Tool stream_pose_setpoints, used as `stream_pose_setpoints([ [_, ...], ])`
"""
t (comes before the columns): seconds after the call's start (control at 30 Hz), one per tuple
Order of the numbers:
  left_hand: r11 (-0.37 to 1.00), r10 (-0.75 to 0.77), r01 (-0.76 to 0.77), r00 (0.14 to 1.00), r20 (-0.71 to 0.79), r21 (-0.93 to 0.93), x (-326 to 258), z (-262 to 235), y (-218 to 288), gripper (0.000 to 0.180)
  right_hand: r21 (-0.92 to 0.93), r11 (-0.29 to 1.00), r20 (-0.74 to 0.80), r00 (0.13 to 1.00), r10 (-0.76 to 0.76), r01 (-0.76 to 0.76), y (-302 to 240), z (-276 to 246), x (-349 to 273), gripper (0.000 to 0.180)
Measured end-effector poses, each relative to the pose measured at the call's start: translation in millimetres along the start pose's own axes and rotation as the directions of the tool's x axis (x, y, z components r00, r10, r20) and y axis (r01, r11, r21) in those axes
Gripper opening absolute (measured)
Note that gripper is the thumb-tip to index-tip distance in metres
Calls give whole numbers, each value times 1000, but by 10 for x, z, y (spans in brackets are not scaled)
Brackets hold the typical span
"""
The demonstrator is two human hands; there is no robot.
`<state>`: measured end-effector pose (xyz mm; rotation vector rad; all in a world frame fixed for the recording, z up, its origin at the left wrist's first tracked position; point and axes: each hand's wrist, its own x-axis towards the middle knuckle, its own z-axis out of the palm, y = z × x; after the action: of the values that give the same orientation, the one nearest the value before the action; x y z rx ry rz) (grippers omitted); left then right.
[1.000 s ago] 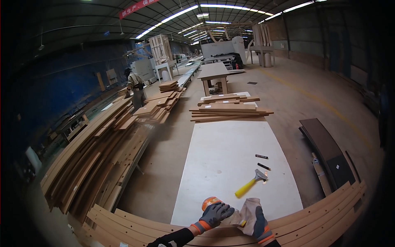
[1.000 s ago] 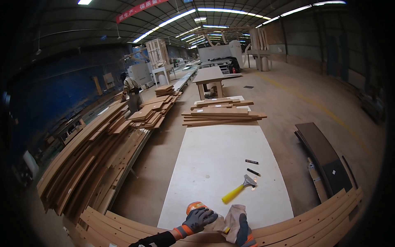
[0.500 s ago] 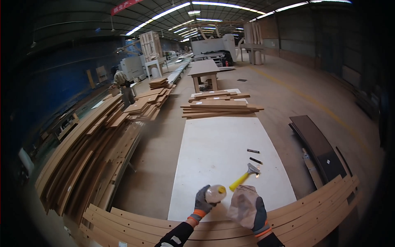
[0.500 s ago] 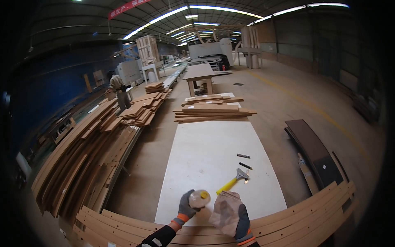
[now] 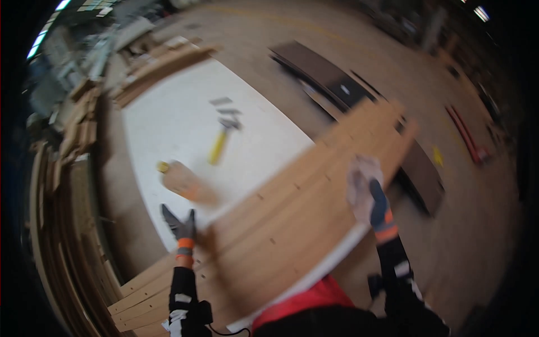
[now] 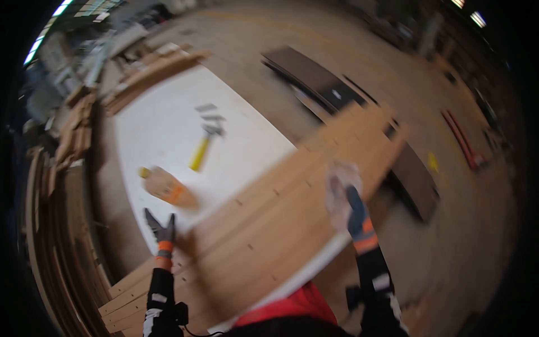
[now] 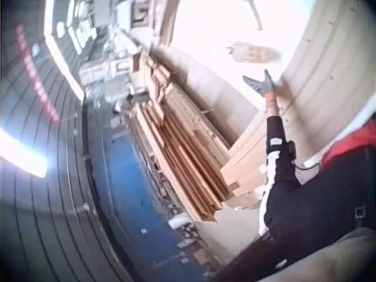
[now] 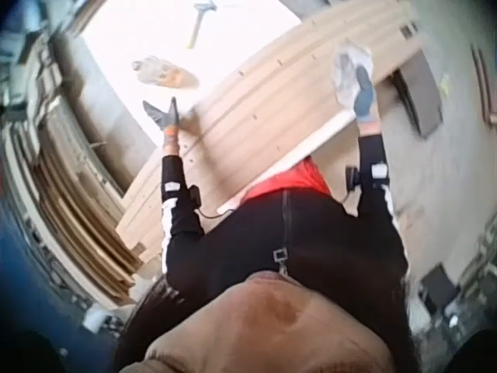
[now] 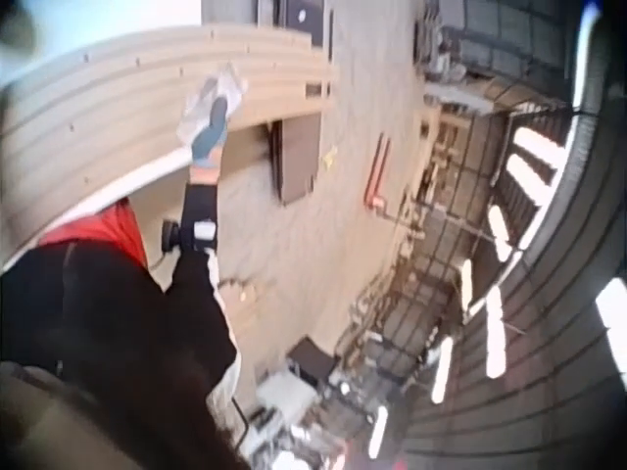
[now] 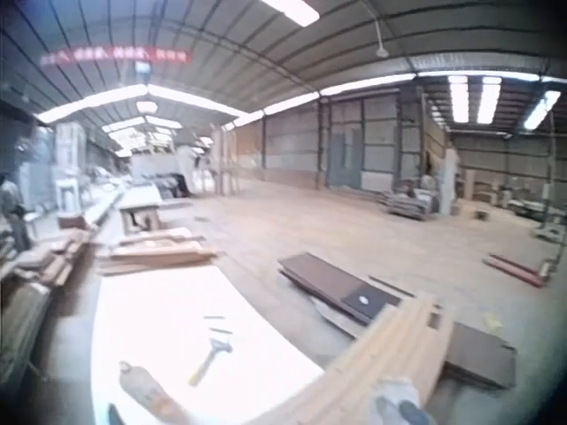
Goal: Scraping and wiping down wooden board components for furniture manufacturing.
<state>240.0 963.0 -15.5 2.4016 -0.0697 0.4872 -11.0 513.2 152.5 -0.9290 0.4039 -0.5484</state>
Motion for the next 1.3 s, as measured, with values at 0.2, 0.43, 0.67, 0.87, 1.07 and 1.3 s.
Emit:
stream_pose_setpoints([
  [0.2,869,291,-375,915,279,323,-1409,-585,-12,78,-704,653,224,960,-170,280,672,-585,7,50],
  [0.43,805,201,-386,891,406,450,-1695,-686,325,67,-558,18,820,548,166,829,1743,72,-1207,66],
  [0.67,799,189,-373,900,392,471,-1674,-651,360,67,-843,-514,237,967,-96,155,1083,-807,-8,63],
  [0.87,796,169,-366,899,404,483,-1659,-693,314,67,-711,-203,652,740,165,673,1740,-264,-1002,58],
  [1.07,800,180,-367,901,395,474,-1667,-675,349,67,-875,-475,215,952,-218,89,928,-1215,318,51],
  [1.3,800,166,-358,904,395,482,-1676,-687,296,60,-803,-532,245,962,119,270,1309,-178,171,60],
])
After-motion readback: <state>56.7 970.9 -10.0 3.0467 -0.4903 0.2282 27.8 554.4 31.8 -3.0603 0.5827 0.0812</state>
